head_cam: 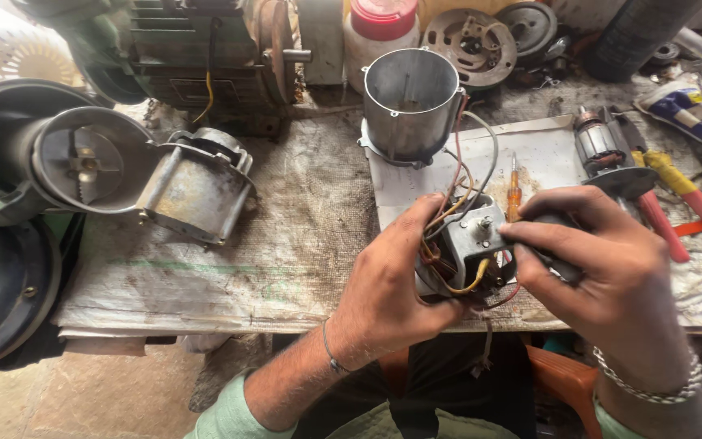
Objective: The person holds a small electric motor housing on a cluttered workbench and uses a hand tool to turn a fastener on its top while arranging its wires. They repeatedly reposition the motor and continue working on the fastener and wiring throughout the clip.
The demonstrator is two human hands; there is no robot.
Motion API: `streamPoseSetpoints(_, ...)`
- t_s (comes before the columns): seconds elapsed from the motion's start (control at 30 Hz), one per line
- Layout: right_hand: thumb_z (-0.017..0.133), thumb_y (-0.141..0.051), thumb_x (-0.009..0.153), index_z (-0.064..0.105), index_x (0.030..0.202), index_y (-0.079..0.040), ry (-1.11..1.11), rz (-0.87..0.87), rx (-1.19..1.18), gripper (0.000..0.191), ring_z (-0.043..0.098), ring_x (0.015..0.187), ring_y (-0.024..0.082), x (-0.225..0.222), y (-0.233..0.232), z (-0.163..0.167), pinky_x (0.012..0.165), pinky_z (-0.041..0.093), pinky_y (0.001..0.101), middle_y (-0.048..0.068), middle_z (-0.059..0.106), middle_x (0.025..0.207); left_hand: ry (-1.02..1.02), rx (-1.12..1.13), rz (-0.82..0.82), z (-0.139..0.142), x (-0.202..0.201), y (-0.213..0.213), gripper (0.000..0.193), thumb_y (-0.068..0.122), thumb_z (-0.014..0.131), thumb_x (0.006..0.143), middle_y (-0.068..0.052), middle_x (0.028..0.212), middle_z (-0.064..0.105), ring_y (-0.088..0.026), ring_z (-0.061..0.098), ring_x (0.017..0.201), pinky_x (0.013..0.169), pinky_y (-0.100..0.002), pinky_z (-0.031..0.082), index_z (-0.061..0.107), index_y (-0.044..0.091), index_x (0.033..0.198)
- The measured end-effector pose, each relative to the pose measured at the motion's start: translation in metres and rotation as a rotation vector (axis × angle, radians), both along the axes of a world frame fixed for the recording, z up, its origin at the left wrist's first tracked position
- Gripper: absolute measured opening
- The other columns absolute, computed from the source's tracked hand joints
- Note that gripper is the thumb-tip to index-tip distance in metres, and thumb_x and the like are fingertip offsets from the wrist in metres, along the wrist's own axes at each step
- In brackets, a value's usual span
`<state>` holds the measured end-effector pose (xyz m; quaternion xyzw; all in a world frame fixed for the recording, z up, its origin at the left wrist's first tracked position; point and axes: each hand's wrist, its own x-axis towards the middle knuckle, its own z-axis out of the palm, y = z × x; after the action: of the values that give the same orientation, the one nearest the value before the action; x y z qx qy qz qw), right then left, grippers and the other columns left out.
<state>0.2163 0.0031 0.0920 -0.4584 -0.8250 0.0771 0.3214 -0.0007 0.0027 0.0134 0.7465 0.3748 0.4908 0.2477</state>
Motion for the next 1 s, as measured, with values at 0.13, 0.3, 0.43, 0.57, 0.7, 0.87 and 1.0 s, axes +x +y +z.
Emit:
streamPoseSetpoints(0.13,0.074,-0.005,0.079,0.078,0.105,-0.006,0.002,0.028,-0.035,0.027,0.071,0.084,0.012,-0.002,0.000,0.001,0.068,0.057,0.0247,0.007,0.069,0.107,-0.040,-0.011,-0.002,0.000,0.002,-0.002,0.102,0.025,0.093,0.070,-0.025,0.146,0.057,-0.038,0.058,0.140,0.120,-0.044,0.048,0.039,-0.004,0.151)
streamPoseSetpoints(0.3,0.076,-0.008,0.078,0.077,0.104,-0.006,-0.004,0.116,0.008,0.026,0.071,0.089,0.013,0.002,0.006,0.001,0.074,0.060,0.0263,0.007,0.068,0.106,-0.073,-0.033,-0.011,-0.003,0.006,-0.003,0.100,0.022,0.091,0.071,-0.023,0.147,0.055,-0.037,0.055,0.142,0.122,-0.045,0.046,0.038,-0.002,0.151)
streamPoseSetpoints(0.43,0.075,-0.006,0.081,0.078,0.103,-0.005,-0.006,0.049,-0.030,0.022,0.071,0.083,0.012,0.005,0.008,-0.004,0.069,0.060,0.0253,0.008,0.069,0.105,-0.039,-0.027,0.014,-0.004,0.007,-0.003,0.100,0.020,0.090,0.071,-0.024,0.149,0.053,-0.038,0.054,0.143,0.124,-0.046,0.044,0.037,-0.003,0.152)
streamPoseSetpoints(0.57,0.074,-0.007,0.081,0.078,0.103,-0.004,0.008,0.092,-0.054,0.022,0.071,0.084,0.013,0.007,0.011,-0.002,0.070,0.059,0.0259,0.007,0.068,0.105,-0.022,0.002,0.044,-0.004,0.007,-0.002,0.100,0.024,0.092,0.070,-0.025,0.148,0.055,-0.039,0.055,0.141,0.122,-0.046,0.045,0.038,-0.003,0.150)
streamPoseSetpoints(0.7,0.076,-0.008,0.080,0.078,0.102,-0.004,-0.058,0.061,0.003,0.022,0.069,0.081,0.013,0.005,0.016,0.003,0.067,0.058,0.0257,0.009,0.068,0.103,-0.030,0.001,0.039,-0.004,0.008,-0.001,0.099,0.026,0.092,0.070,-0.025,0.147,0.056,-0.040,0.057,0.140,0.121,-0.046,0.046,0.039,-0.002,0.149)
streamPoseSetpoints(0.87,0.077,-0.010,0.079,0.076,0.102,-0.004,-0.035,0.120,-0.057,0.024,0.071,0.086,0.014,0.005,0.017,0.007,0.070,0.058,0.0261,0.008,0.069,0.106,-0.023,0.019,0.045,-0.005,0.009,-0.001,0.102,0.025,0.092,0.067,-0.028,0.153,0.050,-0.042,0.055,0.140,0.119,-0.048,0.046,0.038,-0.002,0.149)
streamPoseSetpoints(1.0,0.077,-0.011,0.076,0.077,0.101,-0.007,-0.091,0.141,-0.039,0.026,0.073,0.088,0.014,0.008,0.015,0.005,0.073,0.059,0.0272,0.007,0.071,0.107,-0.024,0.033,0.045,-0.007,0.010,-0.002,0.101,0.027,0.093,0.071,-0.028,0.154,0.049,-0.041,0.056,0.139,0.119,-0.048,0.047,0.037,-0.001,0.150)
